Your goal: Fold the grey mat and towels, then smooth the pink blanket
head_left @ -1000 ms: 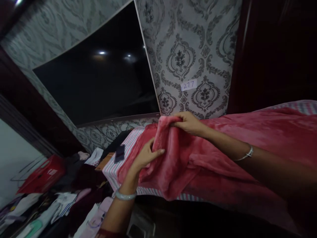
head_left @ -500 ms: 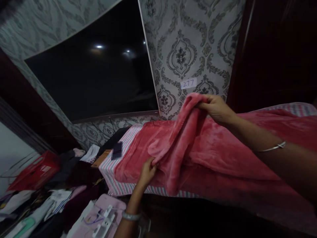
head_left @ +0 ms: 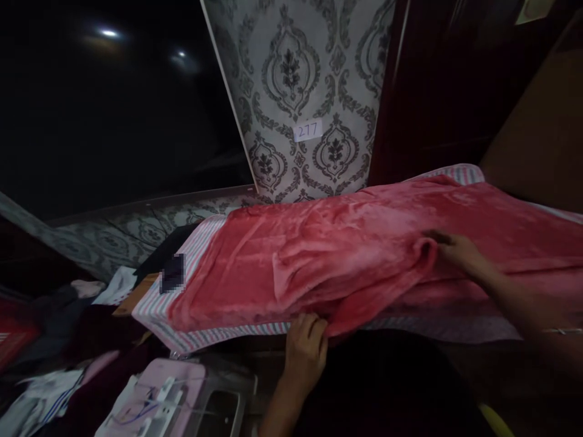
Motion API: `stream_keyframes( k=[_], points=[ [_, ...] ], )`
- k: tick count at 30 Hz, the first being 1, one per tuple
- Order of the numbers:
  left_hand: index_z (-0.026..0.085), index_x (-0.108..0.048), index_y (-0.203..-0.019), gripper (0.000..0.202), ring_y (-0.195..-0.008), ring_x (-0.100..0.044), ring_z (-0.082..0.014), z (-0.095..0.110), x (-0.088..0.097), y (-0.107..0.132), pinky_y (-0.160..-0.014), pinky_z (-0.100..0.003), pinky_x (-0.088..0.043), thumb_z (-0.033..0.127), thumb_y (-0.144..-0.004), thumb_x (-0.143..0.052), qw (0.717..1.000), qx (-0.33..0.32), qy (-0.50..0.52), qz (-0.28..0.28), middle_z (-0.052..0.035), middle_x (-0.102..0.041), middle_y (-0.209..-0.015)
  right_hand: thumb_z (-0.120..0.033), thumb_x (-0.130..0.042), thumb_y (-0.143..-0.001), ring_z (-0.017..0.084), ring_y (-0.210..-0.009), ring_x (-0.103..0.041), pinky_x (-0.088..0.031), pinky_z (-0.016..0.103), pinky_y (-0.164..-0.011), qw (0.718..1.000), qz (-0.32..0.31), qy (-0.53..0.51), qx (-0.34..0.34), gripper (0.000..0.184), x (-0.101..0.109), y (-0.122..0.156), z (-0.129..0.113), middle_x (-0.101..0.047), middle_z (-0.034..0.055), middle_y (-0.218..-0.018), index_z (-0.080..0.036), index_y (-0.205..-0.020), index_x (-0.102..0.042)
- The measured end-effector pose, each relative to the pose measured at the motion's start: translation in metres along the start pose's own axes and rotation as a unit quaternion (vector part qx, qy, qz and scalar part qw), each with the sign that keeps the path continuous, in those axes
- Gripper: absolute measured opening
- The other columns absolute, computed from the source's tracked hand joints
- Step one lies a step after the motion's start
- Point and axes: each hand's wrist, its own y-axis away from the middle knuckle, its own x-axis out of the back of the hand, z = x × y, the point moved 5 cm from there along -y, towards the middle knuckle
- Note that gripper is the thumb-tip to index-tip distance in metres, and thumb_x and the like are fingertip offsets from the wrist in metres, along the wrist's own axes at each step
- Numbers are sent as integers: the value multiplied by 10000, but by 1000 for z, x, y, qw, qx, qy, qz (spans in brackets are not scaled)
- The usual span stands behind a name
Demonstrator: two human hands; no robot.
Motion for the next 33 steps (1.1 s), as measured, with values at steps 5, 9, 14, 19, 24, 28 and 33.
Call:
stream_keyframes(
  k=[5, 9, 14, 19, 24, 28, 33],
  points=[
    [262, -611, -1093, 340, -867, -668, -239, 0, -4, 17, -755, -397, -562, 45, -843, -531, 998, 64, 29, 7, -77, -691, -933, -292, -492, -921, 285, -980, -631, -514, 456, -855, 987, -39, 131, 85, 232, -47, 36, -81, -683, 101, -1068, -248, -1079, -656],
    [242, -604, -1092, 362, -881, -653, -231, 1, -3, 24, -772, -390, -563, 17, -829, -497, 996, 85, 14, -2, -78, -674, -948, -200, -425, -955, 207, -957, -615, -507, 361, -854, 919, -324, 53, 216, 259, -145, 82, -148, -670, 83, -1005, -220, -974, -683],
    [222, -608, -1033, 306, -826, -629, -221, 6, -4, 31, -729, -364, -559, 26, -824, -501, 996, 85, -6, -6, -75, -651, -894, -179, -637, -843, 255, -1046, -551, -460, 428, -933, 881, -383, 132, 245, 253, -211, 105, -162, -635, 119, -1121, -171, -1092, -677],
    [228, -613, -1048, 297, -842, -634, -218, 3, 0, 28, -758, -371, -558, 45, -844, -499, 996, 88, -21, 15, -79, -649, -907, -123, -498, -891, 233, -992, -589, -482, 391, -881, 904, -358, 85, 220, 246, -218, 88, -158, -669, 101, -1048, -186, -1033, -688],
    [205, -625, -1058, 325, -1013, -630, -223, -1, 8, 12, -832, -376, -563, 8, -834, -497, 995, 78, -16, 65, -118, -632, -1086, -192, -448, -898, 172, -824, -619, -495, 294, -750, 934, -323, -56, 144, 216, -166, 57, -166, -671, 52, -890, -194, -938, -659],
    [186, -635, -1058, 323, -1212, -576, -236, 4, 7, -6, -944, -397, -551, -2, -834, -498, 993, 45, 9, 106, -145, -552, -1336, -237, -482, -838, 162, -743, -617, -467, 266, -670, 941, -322, -64, 84, 169, -133, 49, -163, -673, 36, -821, -180, -866, -638],
    [188, -661, -1010, 343, -1282, -529, -240, 27, 9, -16, -1032, -419, -505, -33, -796, -508, 994, -13, 23, 108, -123, -544, -1396, -292, -485, -821, 122, -551, -491, -371, 239, -543, 981, -189, -34, 5, 147, -120, 38, -151, -563, -20, -618, -195, -766, -581]
  ],
)
